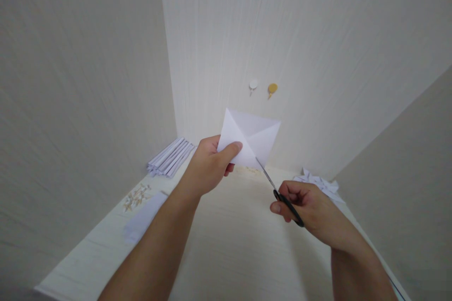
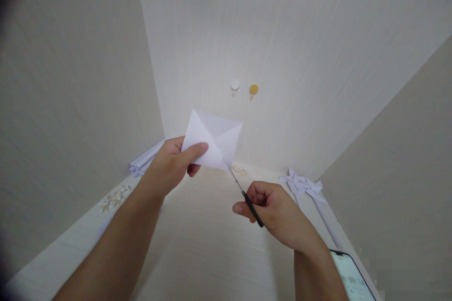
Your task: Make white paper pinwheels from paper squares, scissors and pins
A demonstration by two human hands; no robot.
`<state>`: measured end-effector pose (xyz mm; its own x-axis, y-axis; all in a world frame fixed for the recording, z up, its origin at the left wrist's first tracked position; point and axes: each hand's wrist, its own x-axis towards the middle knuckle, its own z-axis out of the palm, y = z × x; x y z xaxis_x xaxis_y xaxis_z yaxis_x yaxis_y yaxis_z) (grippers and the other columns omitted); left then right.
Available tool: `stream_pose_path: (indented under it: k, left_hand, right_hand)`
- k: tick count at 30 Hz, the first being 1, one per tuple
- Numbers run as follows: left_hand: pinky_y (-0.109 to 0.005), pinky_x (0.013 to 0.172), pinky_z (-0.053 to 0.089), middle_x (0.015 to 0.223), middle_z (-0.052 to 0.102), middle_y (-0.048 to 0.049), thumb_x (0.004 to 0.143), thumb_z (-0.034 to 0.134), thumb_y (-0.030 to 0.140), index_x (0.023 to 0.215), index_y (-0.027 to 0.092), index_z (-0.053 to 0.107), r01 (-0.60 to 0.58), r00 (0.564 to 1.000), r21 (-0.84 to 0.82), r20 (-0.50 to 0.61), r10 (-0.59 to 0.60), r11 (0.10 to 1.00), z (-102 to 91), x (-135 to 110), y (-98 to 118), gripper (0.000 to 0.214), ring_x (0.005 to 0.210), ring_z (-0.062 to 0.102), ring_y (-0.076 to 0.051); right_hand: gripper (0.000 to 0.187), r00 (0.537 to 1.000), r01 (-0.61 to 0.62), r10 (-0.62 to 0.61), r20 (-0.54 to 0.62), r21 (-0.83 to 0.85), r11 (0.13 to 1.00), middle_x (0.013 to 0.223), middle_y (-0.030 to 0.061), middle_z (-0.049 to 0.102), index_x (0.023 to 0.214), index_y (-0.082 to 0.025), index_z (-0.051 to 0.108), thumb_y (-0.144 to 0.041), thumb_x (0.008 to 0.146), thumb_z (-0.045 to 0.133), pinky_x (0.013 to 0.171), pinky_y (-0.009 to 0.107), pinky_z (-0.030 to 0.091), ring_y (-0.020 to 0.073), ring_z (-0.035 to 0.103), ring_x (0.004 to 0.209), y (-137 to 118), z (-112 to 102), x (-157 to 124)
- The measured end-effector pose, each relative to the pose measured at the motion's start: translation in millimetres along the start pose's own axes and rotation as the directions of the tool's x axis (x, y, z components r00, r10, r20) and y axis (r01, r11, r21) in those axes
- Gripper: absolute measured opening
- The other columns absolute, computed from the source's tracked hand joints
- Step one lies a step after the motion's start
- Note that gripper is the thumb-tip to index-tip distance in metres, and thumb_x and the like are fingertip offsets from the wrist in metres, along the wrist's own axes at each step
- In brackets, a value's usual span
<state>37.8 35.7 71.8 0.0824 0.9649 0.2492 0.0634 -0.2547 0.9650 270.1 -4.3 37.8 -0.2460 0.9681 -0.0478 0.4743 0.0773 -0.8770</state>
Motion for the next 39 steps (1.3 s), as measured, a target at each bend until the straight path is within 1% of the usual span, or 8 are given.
stream_pose_path:
  k: [9, 22, 31, 39]
  left_hand:
    - [-0.021, 0.042, 0.033, 0.046, 0.051, 0.0039, 0.083, 0.062, 0.037, 0.064, 0.018, 0.053, 0.011, 1.0, 0.0, -0.006, -0.011, 1.0, 1.2, 0.0, 0.9, 0.029, 0.041, 0.043, -0.009]
    - [-0.02, 0.043, 0.032, 0.047, 0.052, 0.004, 0.084, 0.062, 0.038, 0.065, 0.017, 0.054, -0.004, 0.998, -0.01, 0.061, 0.004, 1.0, 1.4, 0.7, -3.8, 0.03, 0.043, 0.044, -0.008]
    - [-0.021, 0.043, 0.032, 0.048, 0.052, 0.0038, 0.085, 0.061, 0.039, 0.065, 0.017, 0.054, -0.008, 0.995, 0.009, 0.098, 0.007, 1.0, 0.6, 0.8, -4.2, 0.03, 0.043, 0.044, -0.009]
    - [-0.02, 0.042, 0.032, 0.048, 0.052, 0.0037, 0.084, 0.061, 0.039, 0.065, 0.018, 0.054, -0.017, 0.993, 0.02, 0.114, 0.015, 1.0, 1.3, -0.5, -2.4, 0.03, 0.044, 0.044, -0.009]
  right_hand:
    - [0.048, 1.0, 0.002, -0.002, -0.015, -0.025, 1.0, 0.052, -0.0048, 0.048, 0.059, -0.021, 0.049, -0.056, 0.071, 0.08, 0.049, 0.026, 0.025, 0.0096, 0.034, 0.051, -3.5, 1.4, -0.4]
    - [0.045, 1.0, 0.008, -0.009, 0.011, 0.066, 0.998, 0.054, -0.0061, 0.047, 0.063, -0.02, 0.051, -0.05, 0.07, 0.084, 0.048, 0.024, 0.026, 0.0086, 0.035, 0.051, 2.9, 1.6, 1.3]
    - [0.046, 1.0, -0.01, 0.009, 0.017, 0.08, 0.997, 0.058, -0.0058, 0.044, 0.064, -0.02, 0.052, -0.052, 0.067, 0.085, 0.049, 0.024, 0.026, 0.0094, 0.035, 0.054, 0.7, 1.9, 1.3]
    - [0.044, 1.0, -0.009, 0.006, 0.028, 0.099, 0.995, 0.061, -0.0062, 0.042, 0.067, -0.02, 0.052, -0.049, 0.068, 0.085, 0.051, 0.024, 0.026, 0.0096, 0.035, 0.057, 4.0, 1.9, 0.7]
